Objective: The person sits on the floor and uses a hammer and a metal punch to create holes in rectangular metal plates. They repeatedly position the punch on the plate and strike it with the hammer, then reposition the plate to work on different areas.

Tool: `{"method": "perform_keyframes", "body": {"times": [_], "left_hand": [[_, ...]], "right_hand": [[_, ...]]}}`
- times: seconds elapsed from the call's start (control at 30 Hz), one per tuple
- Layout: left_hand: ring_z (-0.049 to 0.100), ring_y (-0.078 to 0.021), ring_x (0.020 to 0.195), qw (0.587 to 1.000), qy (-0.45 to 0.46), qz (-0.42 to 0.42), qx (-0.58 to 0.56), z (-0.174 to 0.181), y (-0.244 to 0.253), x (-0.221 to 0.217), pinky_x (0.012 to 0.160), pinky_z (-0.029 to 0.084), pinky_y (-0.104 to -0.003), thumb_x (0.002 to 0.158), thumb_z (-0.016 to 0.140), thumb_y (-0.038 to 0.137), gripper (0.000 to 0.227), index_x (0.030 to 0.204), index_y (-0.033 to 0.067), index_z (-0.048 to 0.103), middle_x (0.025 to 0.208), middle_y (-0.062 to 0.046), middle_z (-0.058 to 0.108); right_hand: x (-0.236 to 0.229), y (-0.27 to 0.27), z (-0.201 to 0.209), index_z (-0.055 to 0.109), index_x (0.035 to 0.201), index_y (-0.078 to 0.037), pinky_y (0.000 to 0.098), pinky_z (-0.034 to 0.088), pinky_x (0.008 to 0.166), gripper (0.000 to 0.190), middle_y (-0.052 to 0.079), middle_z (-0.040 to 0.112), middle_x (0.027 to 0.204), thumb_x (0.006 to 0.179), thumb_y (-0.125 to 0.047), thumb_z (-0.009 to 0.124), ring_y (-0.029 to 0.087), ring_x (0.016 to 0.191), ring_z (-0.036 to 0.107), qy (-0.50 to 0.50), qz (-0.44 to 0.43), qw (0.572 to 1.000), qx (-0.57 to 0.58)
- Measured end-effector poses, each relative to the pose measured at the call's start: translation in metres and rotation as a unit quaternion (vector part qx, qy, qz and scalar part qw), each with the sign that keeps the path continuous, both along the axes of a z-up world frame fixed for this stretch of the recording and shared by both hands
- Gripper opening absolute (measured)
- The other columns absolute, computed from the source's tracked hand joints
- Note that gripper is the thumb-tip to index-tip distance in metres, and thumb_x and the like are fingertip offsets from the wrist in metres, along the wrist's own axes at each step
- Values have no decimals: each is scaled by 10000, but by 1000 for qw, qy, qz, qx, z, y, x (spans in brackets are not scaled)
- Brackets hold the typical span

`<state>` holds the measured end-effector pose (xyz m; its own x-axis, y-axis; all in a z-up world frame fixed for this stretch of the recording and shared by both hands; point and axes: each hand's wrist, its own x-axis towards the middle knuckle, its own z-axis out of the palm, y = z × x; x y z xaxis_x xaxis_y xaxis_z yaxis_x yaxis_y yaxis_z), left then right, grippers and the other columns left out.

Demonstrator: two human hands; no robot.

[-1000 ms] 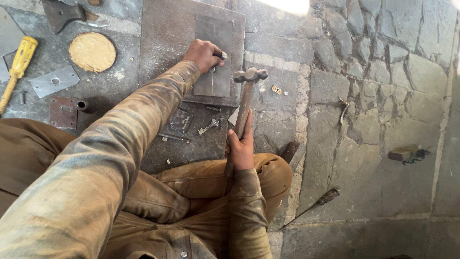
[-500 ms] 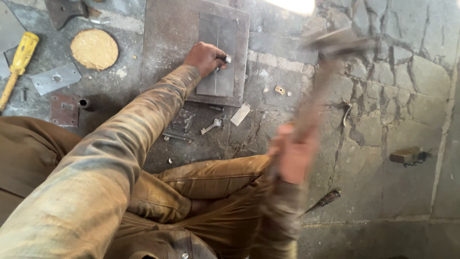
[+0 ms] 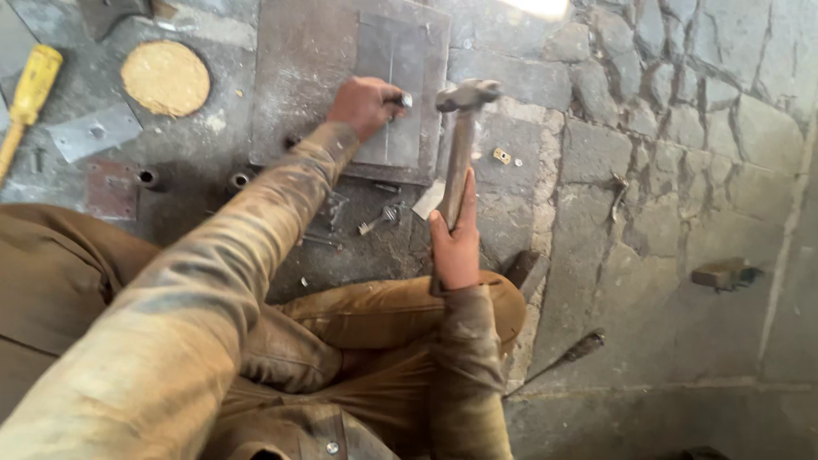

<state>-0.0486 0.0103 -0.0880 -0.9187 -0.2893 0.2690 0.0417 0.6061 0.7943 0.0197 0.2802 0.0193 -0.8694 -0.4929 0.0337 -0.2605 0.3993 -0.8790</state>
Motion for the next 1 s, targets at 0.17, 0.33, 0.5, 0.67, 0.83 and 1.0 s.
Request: {"method": "perform_keyframes", "body": {"times": [0.17,0.33,0.5,0.67,0.83,1.0], "left_hand": [[771,-145,765,975,-102,54,192,-3,-11,-14,742,620,-269,848,834,223,257,1064,90,792,960,-74,795],[787,-145,785,959,-124,108,231,-4,-9,-11,747,619,-273,848,800,169,237,1070,84,797,933,-95,814],[768,-228,836,989,-76,77,103,-6,-6,-8,808,592,-330,846,832,185,255,1081,92,801,962,-140,782],[760,-256,855,994,-96,37,37,-5,-8,-11,842,591,-361,859,833,237,247,1078,125,809,973,-121,781],[736,-273,865,994,-110,19,-17,8,-9,-12,835,572,-397,837,843,251,249,1070,165,819,982,-105,775],[732,-266,840,994,-111,10,-7,12,-6,-8,816,579,-396,855,837,279,246,1079,181,815,962,-99,774]], "right_hand": [[36,21,36,99,1684,-208,247,437,456,878,25,581,874,965,-30,571,87,549,486,-193,-89,974,-83],[54,34,34,65,1688,-215,246,451,446,890,40,551,774,970,-15,551,78,519,470,-235,-93,956,-150],[43,36,39,41,1685,-216,248,463,459,897,48,577,814,972,10,536,79,529,491,-231,-80,960,-134],[21,37,61,52,1688,-220,258,512,434,930,41,635,966,943,-26,574,88,556,540,-191,-78,974,-91],[-28,70,91,105,1696,-204,252,503,395,895,76,586,819,974,-110,625,96,535,541,-66,-35,988,-137],[-83,94,139,98,1692,-215,259,510,440,888,93,592,900,971,-94,602,96,576,549,-3,73,996,57]]}}
